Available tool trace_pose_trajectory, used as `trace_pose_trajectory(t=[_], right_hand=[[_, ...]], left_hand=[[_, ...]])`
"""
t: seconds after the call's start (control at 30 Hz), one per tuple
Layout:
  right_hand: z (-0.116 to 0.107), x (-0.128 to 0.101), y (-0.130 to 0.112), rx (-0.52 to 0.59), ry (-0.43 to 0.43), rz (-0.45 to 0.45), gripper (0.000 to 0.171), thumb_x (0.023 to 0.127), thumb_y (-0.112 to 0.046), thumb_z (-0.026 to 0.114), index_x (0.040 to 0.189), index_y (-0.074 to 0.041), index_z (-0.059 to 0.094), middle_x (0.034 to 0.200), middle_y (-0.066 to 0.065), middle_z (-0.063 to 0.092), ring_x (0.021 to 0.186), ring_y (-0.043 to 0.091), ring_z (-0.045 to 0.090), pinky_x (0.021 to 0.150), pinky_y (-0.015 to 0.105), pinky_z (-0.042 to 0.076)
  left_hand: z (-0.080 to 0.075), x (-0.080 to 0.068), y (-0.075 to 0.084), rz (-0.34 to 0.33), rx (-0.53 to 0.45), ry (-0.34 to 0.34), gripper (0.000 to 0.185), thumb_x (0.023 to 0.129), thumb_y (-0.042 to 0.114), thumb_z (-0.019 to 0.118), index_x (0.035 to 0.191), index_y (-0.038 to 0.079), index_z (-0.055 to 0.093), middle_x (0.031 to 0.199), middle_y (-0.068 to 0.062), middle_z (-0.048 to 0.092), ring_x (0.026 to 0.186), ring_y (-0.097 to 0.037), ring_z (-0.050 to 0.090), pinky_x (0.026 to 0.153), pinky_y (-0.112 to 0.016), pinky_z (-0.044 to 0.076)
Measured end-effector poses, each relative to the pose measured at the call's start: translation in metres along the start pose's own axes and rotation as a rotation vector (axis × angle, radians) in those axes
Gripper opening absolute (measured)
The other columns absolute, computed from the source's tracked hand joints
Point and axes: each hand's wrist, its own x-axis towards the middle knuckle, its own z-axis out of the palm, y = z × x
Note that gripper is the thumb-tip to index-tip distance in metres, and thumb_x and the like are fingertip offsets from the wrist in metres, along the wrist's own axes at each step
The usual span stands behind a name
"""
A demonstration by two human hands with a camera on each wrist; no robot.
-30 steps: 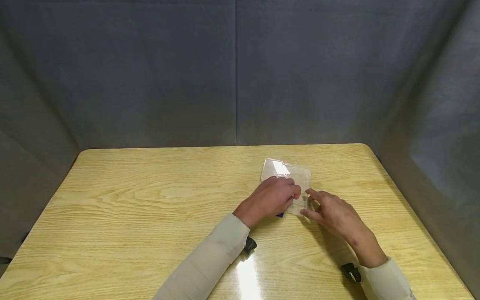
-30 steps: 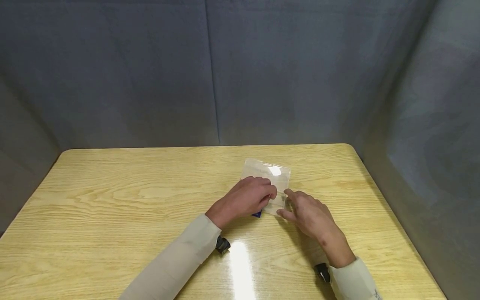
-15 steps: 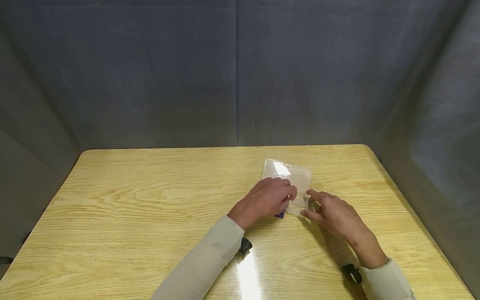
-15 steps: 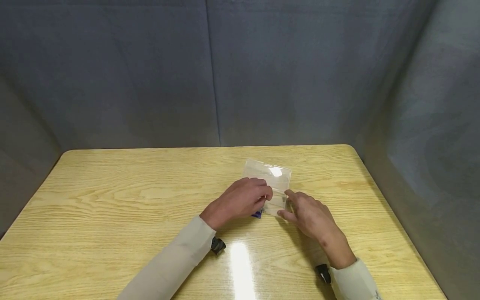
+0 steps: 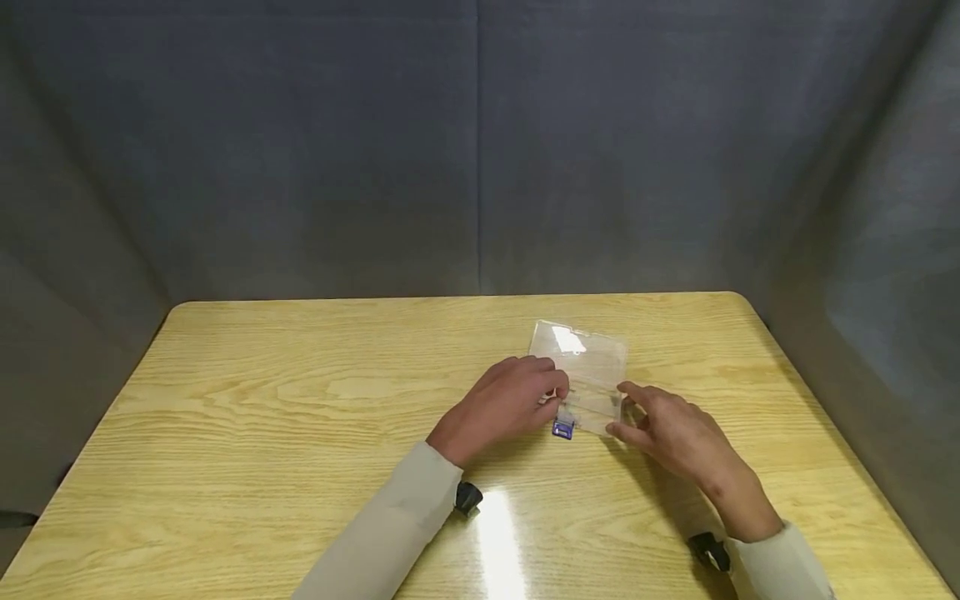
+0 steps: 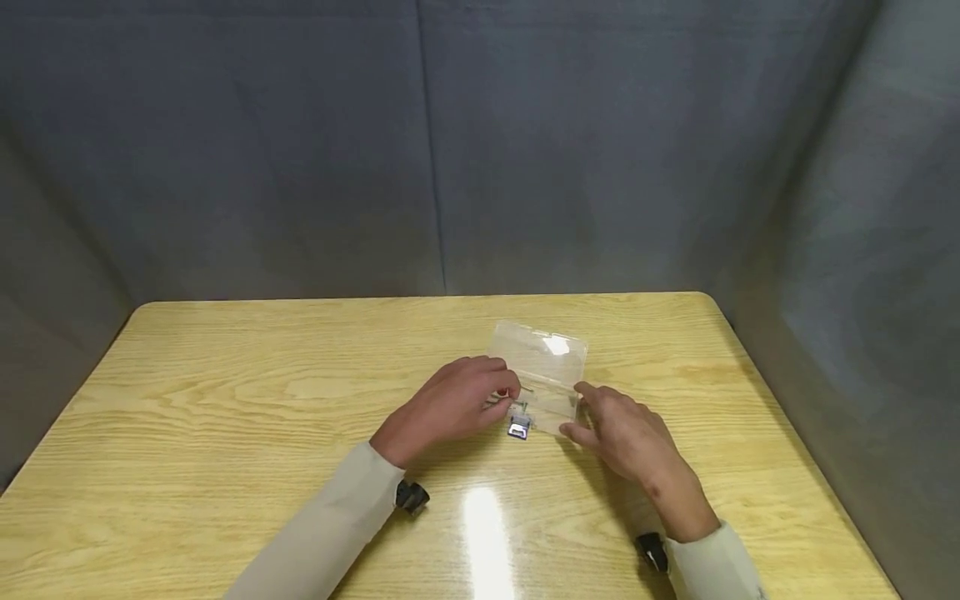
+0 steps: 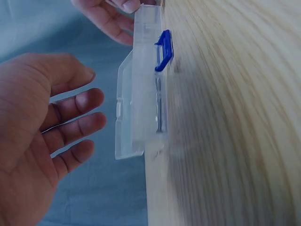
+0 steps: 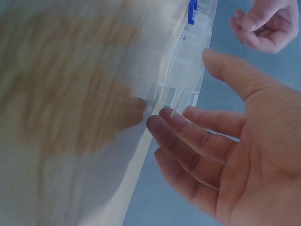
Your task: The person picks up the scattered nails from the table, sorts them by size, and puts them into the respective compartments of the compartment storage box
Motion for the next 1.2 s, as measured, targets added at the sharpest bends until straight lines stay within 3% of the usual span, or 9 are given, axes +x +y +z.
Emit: trace_pose_trajectory(t=[0.13, 0.33, 0.53, 0.63, 0.83, 1.0, 1.2], right_hand=[[0.001, -0.001, 0.002, -0.003, 0.000, 0.003, 0.059, 0.092, -0.033, 0.079, 0.137, 0.001, 0.061, 0.104, 0.010, 0.071, 0.087, 0.025, 0.068, 0.066, 0.047, 0.054], [0.002, -0.002, 0.003, -0.022, -0.002, -0.012, 0.059, 0.094, -0.034, 0.077, 0.138, 0.001, 0.060, 0.115, 0.017, 0.070, 0.096, 0.032, 0.069, 0.069, 0.051, 0.055], [0.002, 0.002, 0.005, -0.023, -0.006, -0.028, 0.059, 0.095, -0.034, 0.076, 0.139, 0.001, 0.058, 0.113, 0.016, 0.069, 0.090, 0.028, 0.069, 0.065, 0.047, 0.055], [0.001, 0.002, 0.006, -0.036, -0.022, -0.023, 0.060, 0.096, -0.035, 0.074, 0.141, 0.002, 0.057, 0.118, 0.020, 0.067, 0.095, 0.032, 0.069, 0.068, 0.050, 0.055], [-0.004, -0.001, 0.009, -0.087, -0.032, -0.009, 0.061, 0.097, -0.036, 0.073, 0.142, 0.002, 0.056, 0.132, 0.028, 0.060, 0.110, 0.044, 0.064, 0.077, 0.059, 0.054], [-0.005, 0.000, 0.010, -0.100, -0.038, -0.023, 0.062, 0.097, -0.037, 0.072, 0.142, 0.003, 0.056, 0.131, 0.028, 0.060, 0.108, 0.044, 0.065, 0.075, 0.058, 0.055], [-0.007, -0.002, 0.012, -0.118, -0.037, -0.018, 0.061, 0.096, -0.036, 0.073, 0.142, 0.002, 0.056, 0.127, 0.027, 0.062, 0.102, 0.042, 0.067, 0.070, 0.055, 0.055]], left_hand=[[-0.002, -0.015, -0.005, -0.026, -0.032, 0.015, 0.017, 0.104, 0.014, 0.055, 0.097, 0.021, 0.069, 0.089, 0.011, 0.059, 0.074, -0.007, 0.048, 0.075, -0.027, 0.043], [-0.010, -0.039, -0.014, -0.082, -0.042, -0.033, 0.013, 0.103, 0.016, 0.057, 0.102, 0.020, 0.069, 0.093, 0.008, 0.062, 0.078, -0.009, 0.052, 0.079, -0.031, 0.046], [-0.021, -0.057, -0.022, -0.119, -0.035, -0.064, 0.011, 0.102, 0.017, 0.063, 0.108, 0.017, 0.072, 0.101, 0.004, 0.066, 0.084, -0.012, 0.057, 0.081, -0.035, 0.049], [-0.023, -0.067, -0.024, -0.130, -0.029, -0.069, 0.011, 0.101, 0.018, 0.065, 0.109, 0.016, 0.072, 0.101, 0.003, 0.066, 0.084, -0.013, 0.057, 0.080, -0.035, 0.049], [-0.025, -0.080, -0.028, -0.138, -0.041, -0.067, 0.015, 0.101, 0.019, 0.065, 0.112, 0.014, 0.073, 0.103, 0.001, 0.067, 0.088, -0.016, 0.060, 0.084, -0.037, 0.049], [-0.031, -0.092, -0.030, -0.178, -0.065, -0.076, 0.020, 0.102, 0.020, 0.064, 0.118, 0.013, 0.073, 0.109, -0.001, 0.067, 0.093, -0.017, 0.060, 0.091, -0.041, 0.048], [-0.033, -0.100, -0.032, -0.182, -0.142, -0.063, 0.023, 0.103, 0.021, 0.063, 0.122, 0.012, 0.072, 0.113, -0.001, 0.068, 0.096, -0.016, 0.061, 0.093, -0.041, 0.048]])
